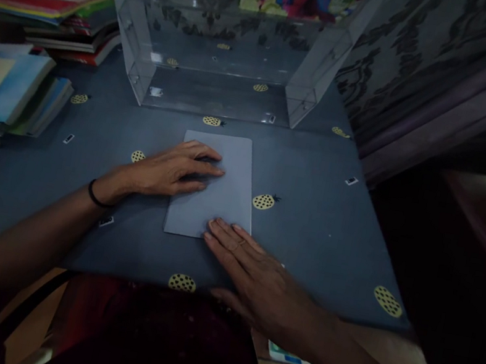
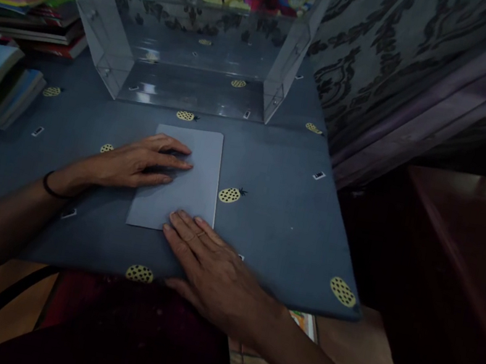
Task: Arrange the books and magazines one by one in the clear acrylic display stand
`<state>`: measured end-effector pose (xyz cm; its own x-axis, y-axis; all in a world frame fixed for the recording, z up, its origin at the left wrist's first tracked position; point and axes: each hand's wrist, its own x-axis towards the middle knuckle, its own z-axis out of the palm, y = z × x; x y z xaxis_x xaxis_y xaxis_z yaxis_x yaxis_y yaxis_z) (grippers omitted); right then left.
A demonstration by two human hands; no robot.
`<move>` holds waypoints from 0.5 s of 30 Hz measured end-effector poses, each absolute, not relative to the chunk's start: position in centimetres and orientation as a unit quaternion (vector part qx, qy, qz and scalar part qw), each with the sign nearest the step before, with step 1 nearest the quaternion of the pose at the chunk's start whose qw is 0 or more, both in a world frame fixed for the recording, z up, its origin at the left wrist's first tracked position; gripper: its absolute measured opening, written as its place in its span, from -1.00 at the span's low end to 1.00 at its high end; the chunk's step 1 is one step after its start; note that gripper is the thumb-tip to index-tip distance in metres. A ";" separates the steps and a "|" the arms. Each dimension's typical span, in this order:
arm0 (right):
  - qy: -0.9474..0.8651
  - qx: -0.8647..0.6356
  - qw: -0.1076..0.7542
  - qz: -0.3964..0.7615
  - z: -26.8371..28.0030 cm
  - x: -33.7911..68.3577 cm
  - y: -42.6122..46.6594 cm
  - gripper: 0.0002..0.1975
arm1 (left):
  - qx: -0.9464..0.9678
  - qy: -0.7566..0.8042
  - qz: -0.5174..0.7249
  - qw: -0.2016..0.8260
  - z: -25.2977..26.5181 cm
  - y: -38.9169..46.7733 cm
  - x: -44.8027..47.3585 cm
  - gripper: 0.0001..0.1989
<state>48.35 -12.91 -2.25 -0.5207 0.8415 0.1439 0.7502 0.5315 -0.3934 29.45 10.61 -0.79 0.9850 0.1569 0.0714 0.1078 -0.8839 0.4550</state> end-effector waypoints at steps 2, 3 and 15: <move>-0.859 -0.464 0.162 0.146 -2.3 48.4 -12.9 -0.25 | 0.972 0.069 0.067 0.215 -0.8 10.2 29.4 -0.60; -0.859 -0.464 0.162 0.146 -2.4 48.4 -12.9 -0.24 | 0.973 0.070 0.078 0.206 -0.7 9.8 29.3 -0.61; -0.861 -0.468 0.155 0.126 -2.5 48.5 -13.1 -0.36 | 0.970 0.010 0.066 0.234 0.3 3.0 25.5 -0.48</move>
